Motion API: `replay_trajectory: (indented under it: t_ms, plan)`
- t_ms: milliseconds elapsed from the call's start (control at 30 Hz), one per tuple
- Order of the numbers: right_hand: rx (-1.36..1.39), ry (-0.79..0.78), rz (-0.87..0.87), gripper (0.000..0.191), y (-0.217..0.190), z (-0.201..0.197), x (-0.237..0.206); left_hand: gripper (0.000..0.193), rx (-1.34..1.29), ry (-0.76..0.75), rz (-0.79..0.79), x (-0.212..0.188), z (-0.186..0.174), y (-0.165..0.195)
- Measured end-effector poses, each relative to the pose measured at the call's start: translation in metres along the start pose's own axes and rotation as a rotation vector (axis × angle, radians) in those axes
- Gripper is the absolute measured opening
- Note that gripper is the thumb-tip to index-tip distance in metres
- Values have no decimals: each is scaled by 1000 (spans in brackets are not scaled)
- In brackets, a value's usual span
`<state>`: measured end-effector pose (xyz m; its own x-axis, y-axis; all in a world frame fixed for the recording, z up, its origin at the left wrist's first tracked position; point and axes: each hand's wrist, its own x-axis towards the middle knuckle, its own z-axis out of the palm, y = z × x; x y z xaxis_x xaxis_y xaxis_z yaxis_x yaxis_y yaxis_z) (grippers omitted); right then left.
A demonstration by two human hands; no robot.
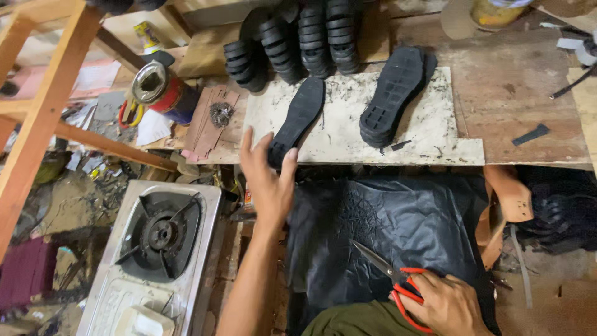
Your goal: The person holds a black rubber shoe sole in one hand and trims excess material from its edge using red-handled shears, rotating the sole to work around the perimeter. Trimmed pieces fall onto the plastic sheet below, and the person occasionally places the sole on the workbench before picking it up again to continue trimming.
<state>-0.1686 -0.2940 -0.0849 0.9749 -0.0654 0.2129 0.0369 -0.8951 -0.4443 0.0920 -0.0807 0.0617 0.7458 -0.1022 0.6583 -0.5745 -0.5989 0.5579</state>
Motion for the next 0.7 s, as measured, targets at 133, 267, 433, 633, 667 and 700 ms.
replay_trajectory:
  t_ms: [133,267,433,633,667,700]
  plan:
    - [-13,-34,23,51,-1,1,0,42,-579,99,389,-25,-52,91]
    - [0,-31,30,46,-1,2,2,40,-829,76,536,-6,-32,109]
    - [-15,-8,22,48,-6,-2,7,39,-897,69,567,8,-35,124]
    - [14,10,24,44,-11,-7,8,37,-945,79,598,11,-42,145]
    - [3,30,-1,44,-11,-8,7,37,-944,77,601,13,-42,147]
    - [-13,51,-20,44,-12,-8,8,37,-953,73,612,16,-44,148]
